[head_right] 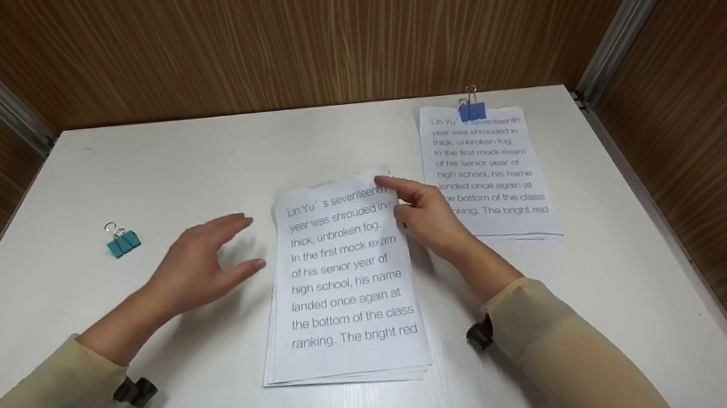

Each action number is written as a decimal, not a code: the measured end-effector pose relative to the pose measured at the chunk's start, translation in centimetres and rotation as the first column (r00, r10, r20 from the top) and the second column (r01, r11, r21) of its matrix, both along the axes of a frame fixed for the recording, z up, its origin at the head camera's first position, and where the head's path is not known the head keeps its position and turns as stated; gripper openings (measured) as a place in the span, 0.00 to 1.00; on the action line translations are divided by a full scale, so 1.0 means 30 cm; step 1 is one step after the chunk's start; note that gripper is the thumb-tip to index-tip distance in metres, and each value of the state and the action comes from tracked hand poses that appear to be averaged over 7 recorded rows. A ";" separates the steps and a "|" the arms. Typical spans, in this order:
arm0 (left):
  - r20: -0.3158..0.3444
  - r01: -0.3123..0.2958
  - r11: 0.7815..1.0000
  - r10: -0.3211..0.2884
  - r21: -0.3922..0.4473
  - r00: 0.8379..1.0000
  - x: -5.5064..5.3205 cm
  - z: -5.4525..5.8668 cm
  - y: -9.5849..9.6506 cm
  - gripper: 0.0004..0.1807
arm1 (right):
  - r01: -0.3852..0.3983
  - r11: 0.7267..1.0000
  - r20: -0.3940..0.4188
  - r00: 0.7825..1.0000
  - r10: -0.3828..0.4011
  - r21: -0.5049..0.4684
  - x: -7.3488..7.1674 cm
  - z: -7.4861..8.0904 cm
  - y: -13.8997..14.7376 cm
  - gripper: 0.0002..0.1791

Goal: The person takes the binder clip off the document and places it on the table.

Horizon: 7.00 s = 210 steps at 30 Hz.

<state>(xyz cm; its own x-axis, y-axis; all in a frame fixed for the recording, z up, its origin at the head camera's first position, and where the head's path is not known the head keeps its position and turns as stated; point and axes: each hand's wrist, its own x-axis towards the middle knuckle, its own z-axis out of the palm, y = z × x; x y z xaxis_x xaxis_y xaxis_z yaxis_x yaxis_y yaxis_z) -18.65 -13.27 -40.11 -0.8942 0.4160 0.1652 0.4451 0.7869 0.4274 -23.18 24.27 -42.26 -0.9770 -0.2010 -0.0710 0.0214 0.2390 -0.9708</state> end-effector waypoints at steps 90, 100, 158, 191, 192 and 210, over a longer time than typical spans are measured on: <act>0.273 0.234 0.865 -0.119 -0.444 0.955 0.009 -0.084 -0.103 0.57 | -0.332 0.353 0.072 0.810 0.582 0.875 0.119 0.013 -0.286 0.54; 0.289 0.214 0.860 -0.081 -0.464 0.954 0.008 -0.075 -0.197 0.58 | -0.337 0.325 0.075 0.787 0.612 0.884 0.094 0.010 -0.391 0.54; 0.352 0.190 0.824 0.012 -0.534 0.936 -0.014 0.003 -0.301 0.57 | -0.265 0.611 -0.126 0.845 0.520 0.746 0.025 0.040 -0.275 0.46; 0.064 0.320 0.836 -0.326 -0.447 0.943 -0.160 0.050 0.506 0.53 | -0.049 0.547 -0.024 0.992 0.124 0.835 0.052 0.093 0.569 0.51; 0.067 0.326 0.830 -0.333 -0.452 0.941 -0.160 0.040 0.535 0.53 | -0.051 0.548 -0.016 0.993 0.117 0.835 0.053 0.090 0.573 0.51; 0.200 0.418 0.787 -0.367 -0.454 0.908 -0.158 -0.097 0.810 0.51 | -0.175 0.482 0.143 0.984 0.103 0.859 0.043 0.040 0.597 0.47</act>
<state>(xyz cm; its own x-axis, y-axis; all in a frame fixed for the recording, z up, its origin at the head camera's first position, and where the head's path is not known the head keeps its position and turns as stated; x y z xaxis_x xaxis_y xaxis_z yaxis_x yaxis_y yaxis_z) -23.40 11.03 -43.01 -0.6369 0.7376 -0.2242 0.7373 0.6677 0.1024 -21.88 42.19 -41.04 -0.9279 -0.1356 -0.3474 -0.0396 0.9621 -0.2697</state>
